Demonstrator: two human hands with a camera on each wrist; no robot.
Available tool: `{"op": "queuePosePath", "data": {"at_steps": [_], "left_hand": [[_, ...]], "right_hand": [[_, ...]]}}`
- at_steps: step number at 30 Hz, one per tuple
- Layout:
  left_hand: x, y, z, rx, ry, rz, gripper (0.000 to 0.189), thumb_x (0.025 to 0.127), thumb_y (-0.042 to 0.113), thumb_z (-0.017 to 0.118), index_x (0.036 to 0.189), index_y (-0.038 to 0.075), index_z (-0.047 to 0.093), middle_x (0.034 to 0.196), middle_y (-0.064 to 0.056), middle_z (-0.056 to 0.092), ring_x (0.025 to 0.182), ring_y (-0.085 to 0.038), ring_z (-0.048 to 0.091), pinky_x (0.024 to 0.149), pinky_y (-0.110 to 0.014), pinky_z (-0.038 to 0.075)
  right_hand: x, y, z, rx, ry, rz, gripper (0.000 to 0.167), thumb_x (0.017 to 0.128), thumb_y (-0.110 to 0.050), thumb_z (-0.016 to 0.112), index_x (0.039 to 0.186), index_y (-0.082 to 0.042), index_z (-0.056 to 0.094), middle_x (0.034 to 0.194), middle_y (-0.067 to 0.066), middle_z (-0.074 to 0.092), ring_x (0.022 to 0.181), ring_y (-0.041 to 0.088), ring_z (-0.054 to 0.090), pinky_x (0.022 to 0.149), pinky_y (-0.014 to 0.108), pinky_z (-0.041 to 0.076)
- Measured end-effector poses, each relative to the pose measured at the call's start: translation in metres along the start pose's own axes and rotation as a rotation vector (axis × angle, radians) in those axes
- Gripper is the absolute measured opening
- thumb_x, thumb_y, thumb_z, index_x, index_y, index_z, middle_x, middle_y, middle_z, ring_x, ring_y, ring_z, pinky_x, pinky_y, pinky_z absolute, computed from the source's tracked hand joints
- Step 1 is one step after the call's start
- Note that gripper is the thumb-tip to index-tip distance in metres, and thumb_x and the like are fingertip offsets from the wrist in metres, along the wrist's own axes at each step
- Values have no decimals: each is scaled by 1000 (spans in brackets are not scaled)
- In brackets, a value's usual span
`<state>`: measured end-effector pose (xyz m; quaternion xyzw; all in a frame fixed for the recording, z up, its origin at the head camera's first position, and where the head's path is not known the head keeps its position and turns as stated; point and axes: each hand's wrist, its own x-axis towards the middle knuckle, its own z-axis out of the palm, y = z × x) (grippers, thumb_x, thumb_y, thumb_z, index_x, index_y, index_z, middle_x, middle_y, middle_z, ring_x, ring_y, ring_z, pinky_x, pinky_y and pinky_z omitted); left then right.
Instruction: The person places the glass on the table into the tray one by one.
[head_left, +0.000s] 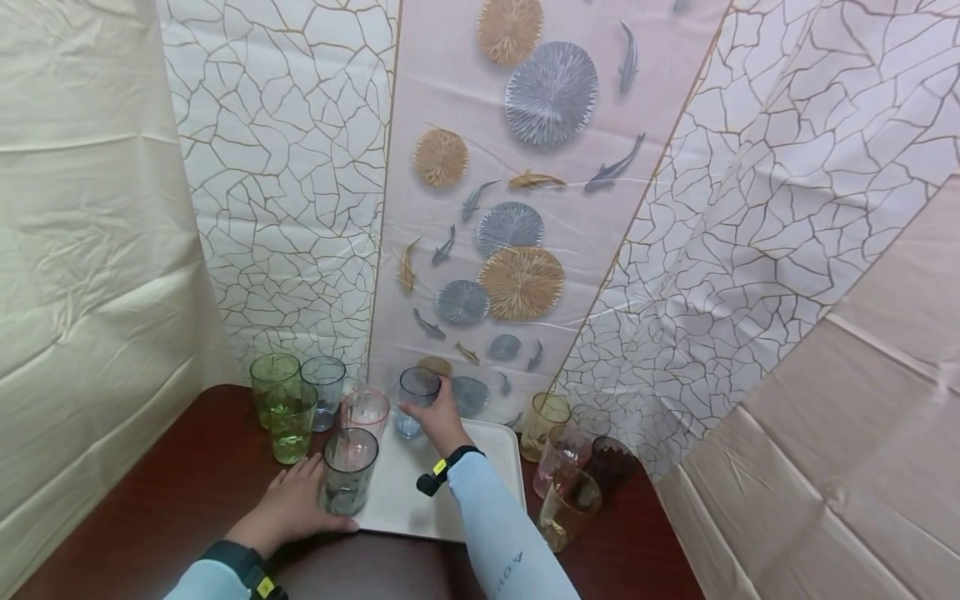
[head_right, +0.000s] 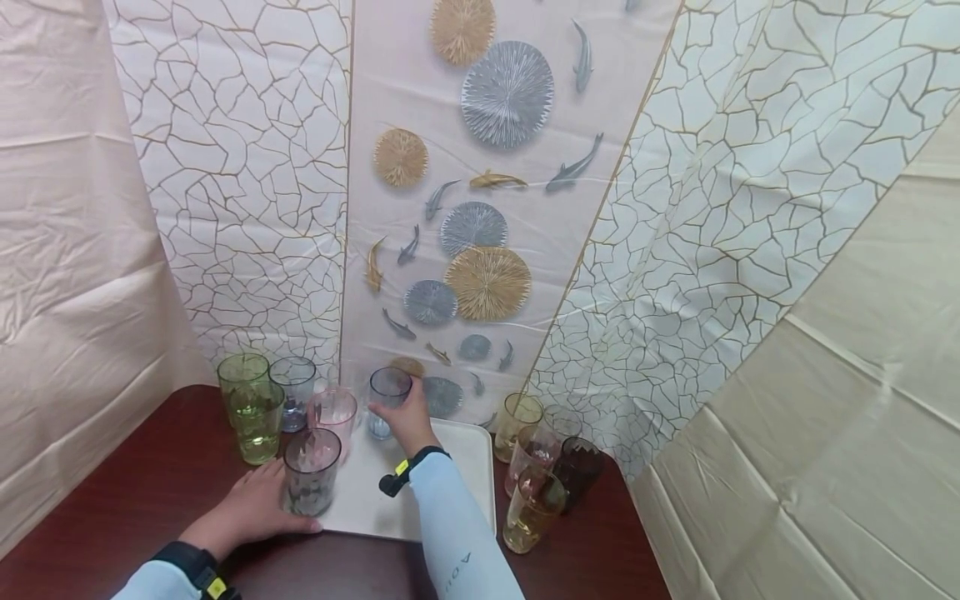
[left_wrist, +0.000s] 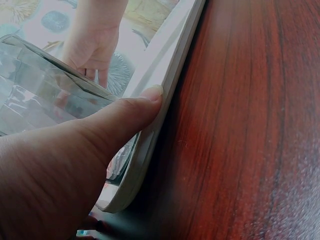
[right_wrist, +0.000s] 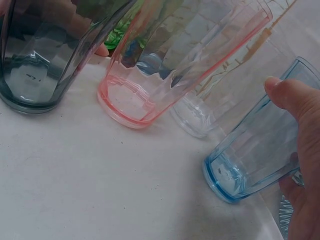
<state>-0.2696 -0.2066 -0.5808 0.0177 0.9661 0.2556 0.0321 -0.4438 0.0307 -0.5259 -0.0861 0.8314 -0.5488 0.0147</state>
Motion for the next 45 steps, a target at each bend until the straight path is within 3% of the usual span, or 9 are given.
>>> {"op": "queuePosePath", "data": {"at_steps": [10, 16, 20, 25, 30, 35, 40, 45], "left_hand": [[1, 2, -1, 3, -6, 2, 150, 65, 90, 86, 163, -13, 39, 169, -41, 33, 156, -63, 28, 123, -83, 21], [-1, 8, -6, -6, -17, -10, 150, 65, 89, 87, 164, -13, 37, 169, -42, 31, 156, -64, 27, 124, -82, 20], [-3, 9, -9, 1, -7, 0, 149, 66, 88, 87, 163, -13, 38, 168, -42, 32, 156, -64, 27, 124, -83, 21], [-2, 6, -10, 2, -3, 12, 149, 66, 88, 87, 163, -14, 38, 168, -43, 33, 156, -65, 27, 123, -83, 21], [0, 5, -10, -2, -10, 4, 151, 66, 90, 86, 164, -14, 37, 168, -43, 32, 156, -64, 27, 124, -83, 20], [2, 3, -8, -2, -12, 4, 150, 67, 89, 86, 163, -15, 36, 168, -43, 31, 156, -65, 26, 124, -83, 20], [1, 1, -4, -1, -24, -6, 149, 67, 89, 86, 164, -13, 36, 168, -43, 31, 156, -65, 26, 123, -84, 19], [-1, 3, -3, -2, -20, -7, 147, 68, 87, 87, 163, -14, 37, 168, -44, 31, 155, -65, 26, 123, -84, 19]], "right_hand": [[-3, -1, -4, 16, -1, -21, 104, 94, -31, 92, 173, -13, 26, 177, 18, 32, 165, 39, 31, 133, 57, 29], [-26, -6, -16, -31, 43, 36, 106, 91, -40, 94, 171, -14, 30, 166, 19, 46, 153, 38, 47, 124, 55, 45], [-54, 0, -33, -94, 63, 27, 108, 89, -45, 95, 170, -11, 33, 162, 19, 51, 151, 38, 50, 121, 57, 47], [-105, 15, -64, -91, -3, -23, 106, 89, -43, 96, 166, -3, 35, 159, 23, 52, 150, 41, 49, 122, 60, 45], [-157, 26, -95, -112, -29, -95, 95, 90, -32, 96, 160, 0, 40, 151, 25, 58, 144, 43, 56, 117, 61, 49], [-199, 35, -122, -122, 16, -185, 78, 90, -19, 94, 150, 1, 50, 141, 25, 64, 135, 45, 62, 112, 61, 54], [-232, 52, -141, -167, 47, -166, 75, 90, -26, 95, 148, -2, 54, 138, 20, 67, 132, 40, 63, 108, 49, 57], [-256, 67, -152, -182, 79, -130, 75, 90, -27, 95, 146, 0, 53, 134, 23, 67, 127, 45, 65, 105, 49, 60]]}}
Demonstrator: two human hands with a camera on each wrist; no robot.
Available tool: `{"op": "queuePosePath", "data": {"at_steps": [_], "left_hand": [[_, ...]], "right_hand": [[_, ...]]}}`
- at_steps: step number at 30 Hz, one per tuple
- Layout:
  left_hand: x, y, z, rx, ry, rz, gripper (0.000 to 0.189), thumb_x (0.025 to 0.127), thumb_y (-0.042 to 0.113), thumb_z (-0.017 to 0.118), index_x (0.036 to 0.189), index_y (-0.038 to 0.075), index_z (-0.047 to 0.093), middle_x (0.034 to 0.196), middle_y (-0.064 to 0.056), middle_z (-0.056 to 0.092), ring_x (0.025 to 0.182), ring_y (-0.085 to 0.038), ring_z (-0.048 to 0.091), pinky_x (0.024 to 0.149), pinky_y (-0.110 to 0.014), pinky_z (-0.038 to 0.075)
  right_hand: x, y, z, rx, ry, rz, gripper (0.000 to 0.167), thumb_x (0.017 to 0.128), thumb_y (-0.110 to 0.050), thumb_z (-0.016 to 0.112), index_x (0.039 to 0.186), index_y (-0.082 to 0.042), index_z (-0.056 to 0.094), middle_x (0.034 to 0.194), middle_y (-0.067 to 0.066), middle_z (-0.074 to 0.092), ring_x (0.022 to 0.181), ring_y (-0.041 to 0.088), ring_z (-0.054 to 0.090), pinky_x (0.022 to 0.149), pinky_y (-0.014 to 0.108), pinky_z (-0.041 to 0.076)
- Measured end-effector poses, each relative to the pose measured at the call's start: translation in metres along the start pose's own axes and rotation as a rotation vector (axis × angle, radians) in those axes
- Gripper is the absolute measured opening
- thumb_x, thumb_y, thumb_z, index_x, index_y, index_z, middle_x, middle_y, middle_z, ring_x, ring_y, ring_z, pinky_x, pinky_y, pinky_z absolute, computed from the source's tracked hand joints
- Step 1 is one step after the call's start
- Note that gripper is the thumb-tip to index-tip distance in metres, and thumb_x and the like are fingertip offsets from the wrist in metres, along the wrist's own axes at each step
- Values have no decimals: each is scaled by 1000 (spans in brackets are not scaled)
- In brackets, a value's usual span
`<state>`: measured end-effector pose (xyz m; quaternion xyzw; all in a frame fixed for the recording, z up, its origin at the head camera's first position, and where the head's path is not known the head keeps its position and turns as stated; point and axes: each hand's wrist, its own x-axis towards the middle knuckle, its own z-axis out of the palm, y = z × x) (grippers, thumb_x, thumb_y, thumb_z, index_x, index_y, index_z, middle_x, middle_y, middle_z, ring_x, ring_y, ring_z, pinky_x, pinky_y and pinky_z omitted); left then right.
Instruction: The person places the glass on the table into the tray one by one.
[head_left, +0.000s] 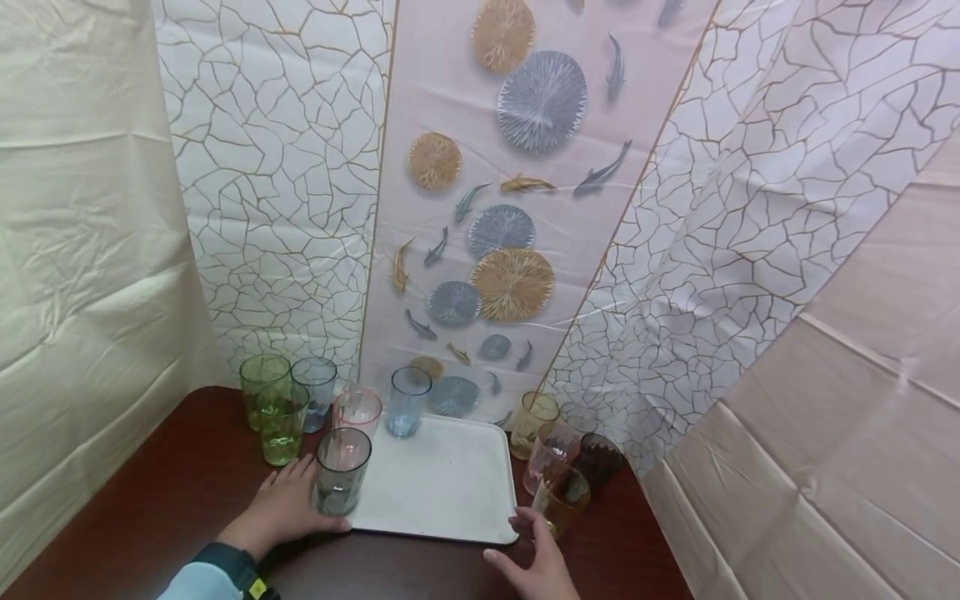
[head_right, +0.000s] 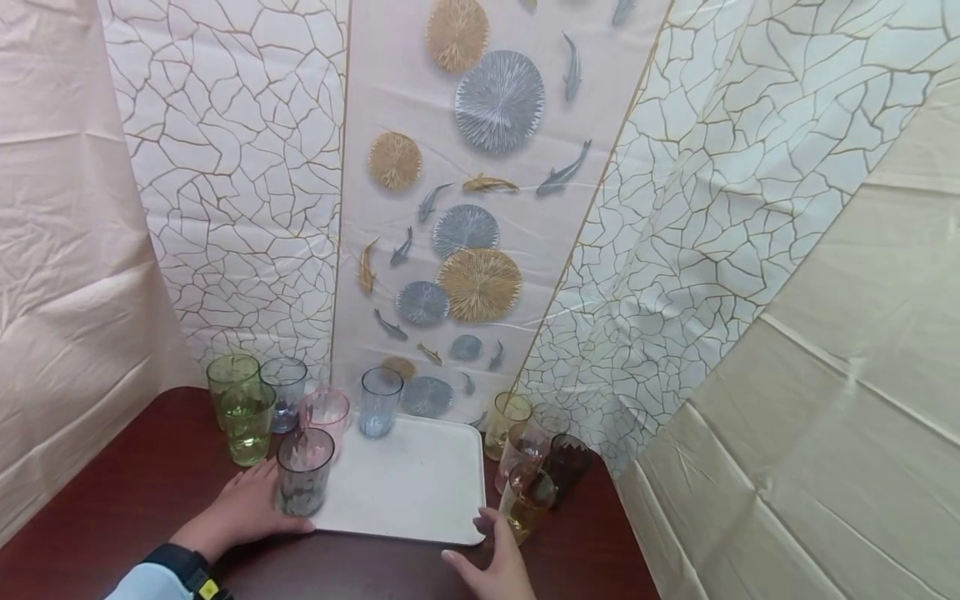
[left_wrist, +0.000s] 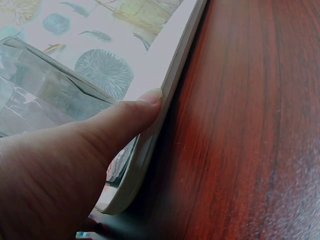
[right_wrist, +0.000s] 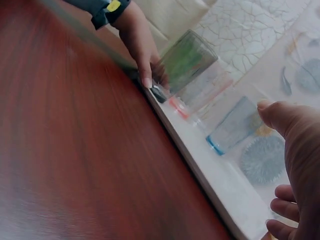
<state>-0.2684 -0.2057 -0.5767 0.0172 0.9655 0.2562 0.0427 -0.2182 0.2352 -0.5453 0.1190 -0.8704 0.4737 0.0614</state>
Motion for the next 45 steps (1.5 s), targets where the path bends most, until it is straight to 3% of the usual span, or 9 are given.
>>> {"op": "queuePosePath", "data": {"at_steps": [7, 15, 20, 25, 28, 32, 36, 40, 45], "left_hand": [[-1, 3, 0, 7, 2, 7, 146, 69, 87, 87, 162, -15, 38, 167, -44, 31, 155, -66, 26, 123, -84, 20], [-4, 4, -1, 18, 4, 13, 145, 69, 86, 88, 161, -16, 39, 165, -46, 33, 153, -67, 28, 122, -85, 21], [-6, 4, -1, 10, 12, 15, 146, 68, 86, 88, 161, -16, 39, 165, -45, 34, 153, -67, 29, 122, -83, 23], [-9, 5, -3, 19, 26, 31, 144, 69, 84, 88, 160, -17, 39, 165, -45, 35, 153, -67, 29, 122, -84, 23], [-8, 5, -3, 19, 22, 34, 144, 70, 84, 88, 160, -17, 39, 165, -46, 34, 152, -68, 29, 122, -84, 23], [-4, 3, -2, 16, 11, 25, 145, 69, 85, 88, 161, -17, 38, 165, -45, 33, 153, -68, 28, 122, -84, 22], [-1, 0, -1, 23, 9, 25, 146, 69, 86, 87, 160, -17, 38, 165, -46, 33, 152, -68, 28, 122, -84, 21], [-2, 1, -2, 12, 12, 25, 147, 68, 87, 87, 161, -16, 38, 166, -45, 33, 153, -67, 28, 122, -84, 21], [-7, 5, -4, 7, 19, 34, 144, 70, 84, 88, 160, -17, 39, 165, -45, 34, 153, -68, 28, 122, -84, 22]], "right_hand": [[-22, 15, -11, 65, 231, 154, 62, 88, -22, 96, 133, 3, 62, 116, 17, 73, 103, 30, 74, 84, 28, 63], [-16, 45, -33, 54, 480, 218, 45, 90, -17, 93, 118, 4, 65, 99, 14, 73, 81, 11, 67, 72, 22, 56], [-9, 57, -41, 36, 458, 219, 65, 89, -23, 95, 134, 5, 57, 114, 21, 70, 98, 24, 71, 77, 24, 57], [6, 58, -43, 44, 404, 179, 88, 91, -27, 95, 152, 5, 42, 139, 31, 60, 128, 48, 65, 100, 49, 59], [18, 57, -41, 96, 399, 163, 98, 92, -25, 95, 161, 3, 32, 150, 33, 53, 139, 50, 57, 111, 61, 51], [32, 56, -34, 151, 413, 157, 112, 90, -25, 97, 169, -3, 20, 157, 32, 47, 143, 49, 51, 116, 64, 45], [42, 54, -24, 147, 444, 173, 111, 87, -24, 99, 168, -9, 25, 155, 30, 54, 141, 44, 56, 116, 50, 48], [44, 55, -19, 118, 478, 173, 95, 86, -22, 100, 158, -8, 40, 145, 24, 66, 132, 35, 64, 103, 27, 52], [44, 55, -18, 121, 489, 168, 86, 87, -19, 99, 153, -6, 44, 139, 25, 69, 127, 34, 66, 98, 25, 54]]}}
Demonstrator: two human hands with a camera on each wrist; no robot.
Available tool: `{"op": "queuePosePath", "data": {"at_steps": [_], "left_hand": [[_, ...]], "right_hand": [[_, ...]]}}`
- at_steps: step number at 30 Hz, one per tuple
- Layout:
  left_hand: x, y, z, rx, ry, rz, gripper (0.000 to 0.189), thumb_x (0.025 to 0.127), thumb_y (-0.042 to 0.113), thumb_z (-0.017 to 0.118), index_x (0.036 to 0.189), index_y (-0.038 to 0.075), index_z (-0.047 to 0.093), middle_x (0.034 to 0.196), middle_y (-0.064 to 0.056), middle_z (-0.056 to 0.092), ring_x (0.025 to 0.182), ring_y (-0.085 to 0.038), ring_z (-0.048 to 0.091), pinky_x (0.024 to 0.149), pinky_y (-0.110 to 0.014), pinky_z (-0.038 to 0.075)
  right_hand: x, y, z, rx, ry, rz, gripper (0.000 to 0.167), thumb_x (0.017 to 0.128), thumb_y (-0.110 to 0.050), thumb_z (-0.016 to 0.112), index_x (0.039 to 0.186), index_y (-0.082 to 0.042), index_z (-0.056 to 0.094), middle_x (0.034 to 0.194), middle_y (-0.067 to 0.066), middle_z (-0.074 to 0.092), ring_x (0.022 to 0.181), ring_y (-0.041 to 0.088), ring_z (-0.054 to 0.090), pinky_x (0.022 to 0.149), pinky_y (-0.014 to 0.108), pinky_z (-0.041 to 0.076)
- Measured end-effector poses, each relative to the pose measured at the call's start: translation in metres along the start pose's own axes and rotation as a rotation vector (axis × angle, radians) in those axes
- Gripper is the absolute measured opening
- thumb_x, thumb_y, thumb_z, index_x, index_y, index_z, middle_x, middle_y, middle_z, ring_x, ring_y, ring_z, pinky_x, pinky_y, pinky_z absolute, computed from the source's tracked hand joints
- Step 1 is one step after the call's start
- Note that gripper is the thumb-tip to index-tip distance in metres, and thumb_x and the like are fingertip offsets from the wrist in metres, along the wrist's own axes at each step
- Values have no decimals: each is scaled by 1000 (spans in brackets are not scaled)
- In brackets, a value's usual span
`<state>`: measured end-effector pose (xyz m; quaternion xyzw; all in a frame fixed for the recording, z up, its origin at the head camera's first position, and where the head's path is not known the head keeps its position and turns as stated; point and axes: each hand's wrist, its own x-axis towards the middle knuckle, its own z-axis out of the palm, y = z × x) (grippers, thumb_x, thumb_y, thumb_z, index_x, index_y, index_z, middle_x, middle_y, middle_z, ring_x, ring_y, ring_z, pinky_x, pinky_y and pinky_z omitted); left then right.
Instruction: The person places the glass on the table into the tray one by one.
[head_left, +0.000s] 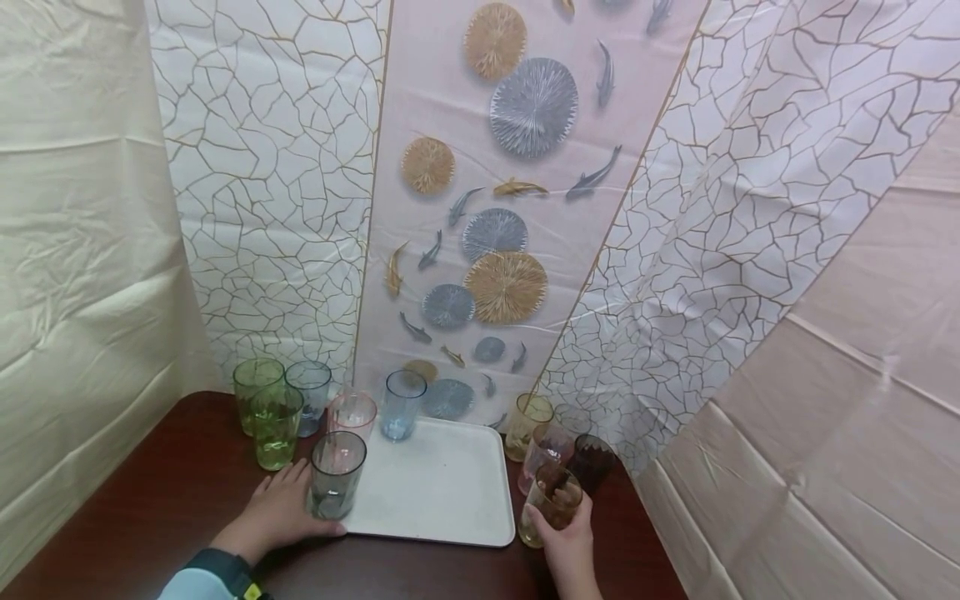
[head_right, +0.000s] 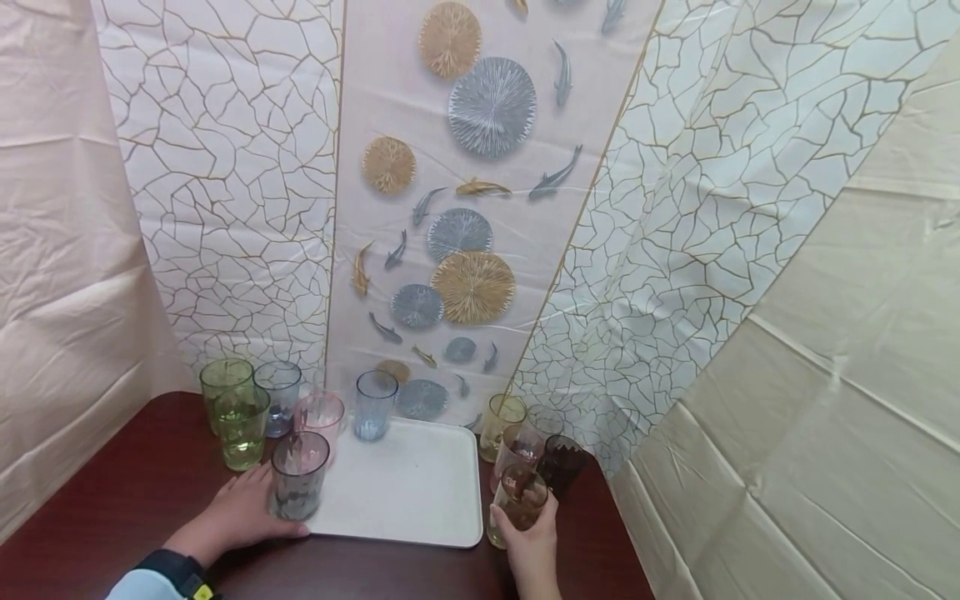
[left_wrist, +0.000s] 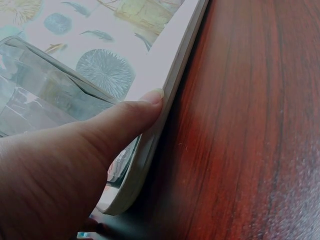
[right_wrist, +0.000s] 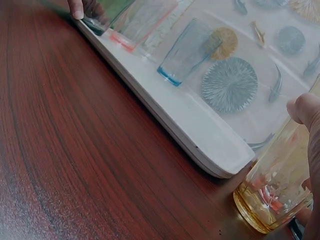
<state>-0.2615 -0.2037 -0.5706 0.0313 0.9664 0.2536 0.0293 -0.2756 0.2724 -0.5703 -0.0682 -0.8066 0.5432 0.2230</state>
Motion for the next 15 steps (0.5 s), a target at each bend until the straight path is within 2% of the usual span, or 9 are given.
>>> {"op": "queuePosePath", "data": {"at_steps": [3, 10, 12, 15], "left_hand": [[-1, 1, 0, 8, 2, 4, 142, 71, 82, 89, 160, -17, 39, 164, -46, 35, 152, -68, 29, 121, -84, 23], [1, 1, 0, -4, -4, -12, 146, 68, 85, 88, 161, -17, 38, 166, -45, 34, 154, -67, 28, 123, -83, 21], [1, 0, 0, -8, -6, -13, 148, 68, 86, 88, 161, -16, 38, 166, -44, 33, 154, -67, 27, 123, -83, 21], [2, -1, 1, -6, -7, -11, 147, 68, 86, 88, 161, -16, 38, 166, -45, 33, 154, -67, 27, 123, -84, 21]], "right_hand": [[0, 0, 0, -23, 6, 0, 87, 87, -20, 99, 153, -6, 44, 139, 25, 69, 128, 34, 66, 101, 29, 54], [2, -2, -2, -53, 1, 8, 91, 87, -20, 98, 156, -5, 40, 144, 27, 66, 134, 38, 63, 111, 49, 52], [1, -5, -2, -54, 5, 1, 92, 87, -21, 98, 157, -6, 40, 144, 26, 67, 134, 37, 63, 111, 47, 52], [0, -9, -1, -45, 11, -25, 90, 87, -21, 99, 155, -6, 42, 140, 23, 70, 130, 35, 65, 107, 35, 52]]}}
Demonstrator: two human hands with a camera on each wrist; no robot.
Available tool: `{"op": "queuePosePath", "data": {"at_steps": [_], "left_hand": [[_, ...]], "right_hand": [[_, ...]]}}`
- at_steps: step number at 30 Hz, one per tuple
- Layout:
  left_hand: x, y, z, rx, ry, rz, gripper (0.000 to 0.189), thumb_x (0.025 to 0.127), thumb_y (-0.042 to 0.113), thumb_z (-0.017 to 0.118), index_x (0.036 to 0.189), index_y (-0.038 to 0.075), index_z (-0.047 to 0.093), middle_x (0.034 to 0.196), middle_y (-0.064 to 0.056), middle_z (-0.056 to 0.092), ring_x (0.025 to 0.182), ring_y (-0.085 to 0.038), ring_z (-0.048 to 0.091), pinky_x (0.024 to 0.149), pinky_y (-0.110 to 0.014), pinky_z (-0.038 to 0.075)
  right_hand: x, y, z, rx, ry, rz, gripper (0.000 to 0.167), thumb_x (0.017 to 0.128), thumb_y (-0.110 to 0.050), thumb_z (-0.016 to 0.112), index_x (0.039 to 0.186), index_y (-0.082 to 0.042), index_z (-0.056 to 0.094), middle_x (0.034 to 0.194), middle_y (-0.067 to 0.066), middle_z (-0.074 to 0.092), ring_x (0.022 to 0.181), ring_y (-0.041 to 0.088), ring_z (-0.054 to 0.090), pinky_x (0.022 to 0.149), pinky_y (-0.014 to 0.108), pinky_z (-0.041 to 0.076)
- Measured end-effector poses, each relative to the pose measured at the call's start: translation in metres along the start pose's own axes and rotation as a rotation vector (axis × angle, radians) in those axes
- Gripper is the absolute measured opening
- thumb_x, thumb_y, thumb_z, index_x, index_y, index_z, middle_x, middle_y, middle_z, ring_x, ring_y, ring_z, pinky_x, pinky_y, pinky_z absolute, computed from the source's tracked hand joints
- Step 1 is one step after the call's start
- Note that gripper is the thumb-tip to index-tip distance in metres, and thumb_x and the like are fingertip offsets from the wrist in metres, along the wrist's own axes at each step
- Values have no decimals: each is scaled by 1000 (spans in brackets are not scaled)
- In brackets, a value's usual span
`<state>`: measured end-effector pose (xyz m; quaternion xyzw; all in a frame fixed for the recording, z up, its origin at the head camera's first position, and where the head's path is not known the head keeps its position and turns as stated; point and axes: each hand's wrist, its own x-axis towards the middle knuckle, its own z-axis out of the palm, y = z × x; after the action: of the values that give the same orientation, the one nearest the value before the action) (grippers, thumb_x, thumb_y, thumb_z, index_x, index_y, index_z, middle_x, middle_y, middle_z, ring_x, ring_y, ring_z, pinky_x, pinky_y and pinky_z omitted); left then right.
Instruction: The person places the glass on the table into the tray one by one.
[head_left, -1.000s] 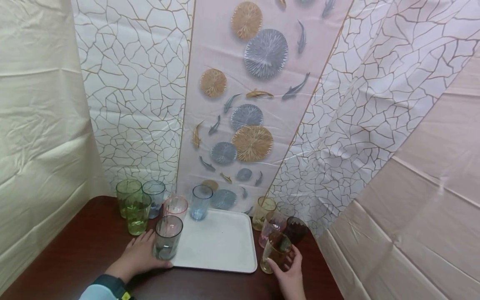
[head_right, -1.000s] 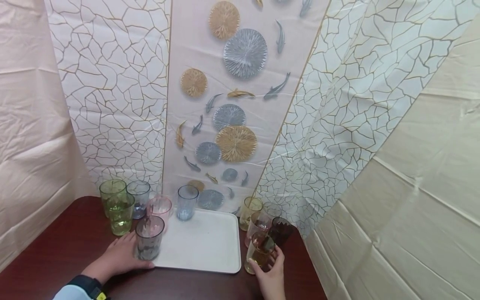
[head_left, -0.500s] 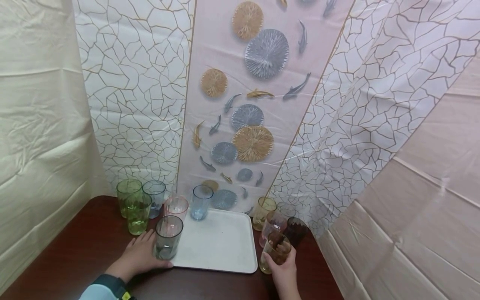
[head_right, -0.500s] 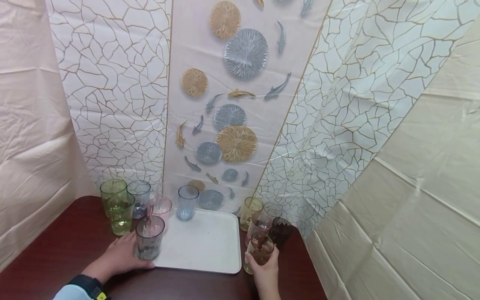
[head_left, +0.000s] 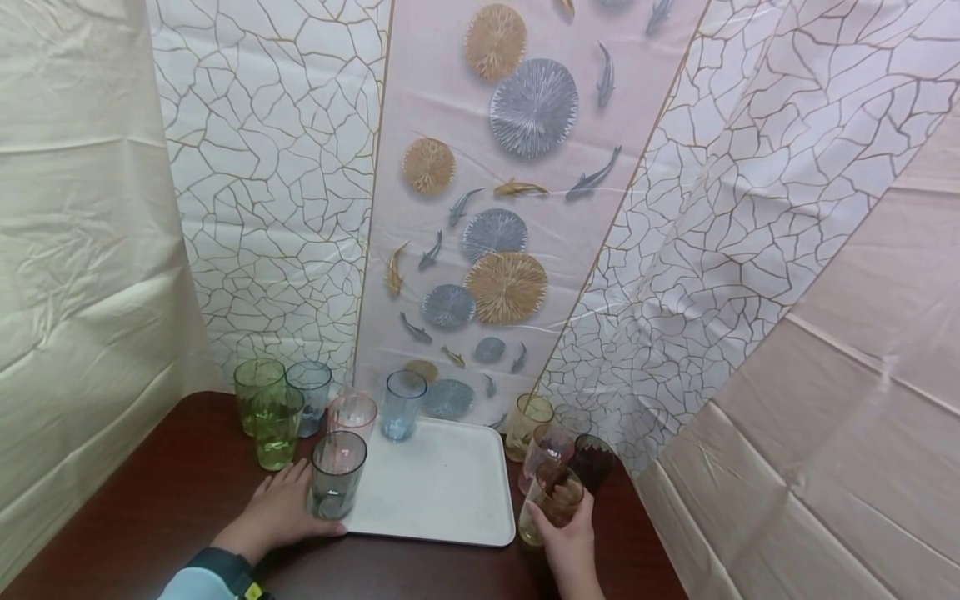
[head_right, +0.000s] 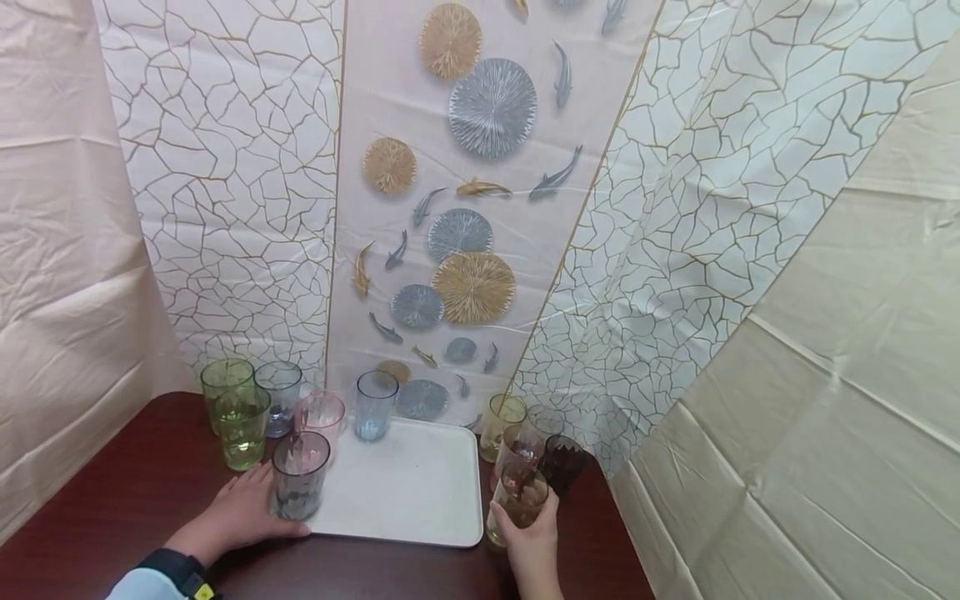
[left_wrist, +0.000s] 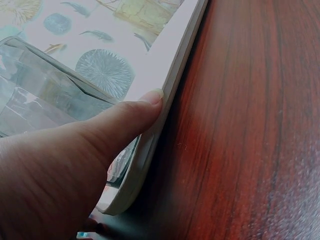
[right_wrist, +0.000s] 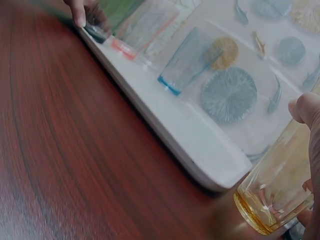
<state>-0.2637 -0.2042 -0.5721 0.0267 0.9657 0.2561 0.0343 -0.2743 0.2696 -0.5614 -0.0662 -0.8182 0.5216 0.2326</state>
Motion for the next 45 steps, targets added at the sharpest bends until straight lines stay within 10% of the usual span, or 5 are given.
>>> {"op": "queuePosePath", "data": {"at_steps": [5, 13, 20, 45], "left_hand": [[2, -2, 0, 10, 3, 0, 146, 69, 86, 87, 161, -16, 38, 166, -45, 33, 154, -67, 27, 123, -84, 21], [2, -2, -1, 2, -8, -9, 147, 69, 86, 87, 161, -17, 37, 166, -46, 32, 153, -67, 27, 123, -84, 21], [2, -2, -2, 7, -6, -12, 147, 69, 86, 87, 161, -17, 37, 166, -46, 31, 153, -68, 26, 123, -84, 20], [2, 0, 1, 5, -20, -25, 144, 69, 84, 89, 162, -14, 38, 165, -45, 34, 153, -68, 28, 122, -84, 21]], "right_hand": [[1, -13, 10, 45, -23, -55, 86, 85, -17, 99, 152, -6, 46, 134, 19, 73, 126, 31, 67, 100, 19, 49], [6, -36, 44, 121, -128, -81, 88, 85, -18, 99, 153, -5, 45, 142, 24, 66, 133, 39, 64, 115, 56, 50], [10, -64, 81, 158, -244, -53, 93, 85, -25, 99, 158, -8, 43, 146, 20, 64, 138, 39, 60, 118, 65, 46], [21, -124, 199, 196, -469, 6, 97, 91, -42, 94, 165, -16, 37, 151, 10, 58, 141, 32, 56, 116, 56, 52]]}}
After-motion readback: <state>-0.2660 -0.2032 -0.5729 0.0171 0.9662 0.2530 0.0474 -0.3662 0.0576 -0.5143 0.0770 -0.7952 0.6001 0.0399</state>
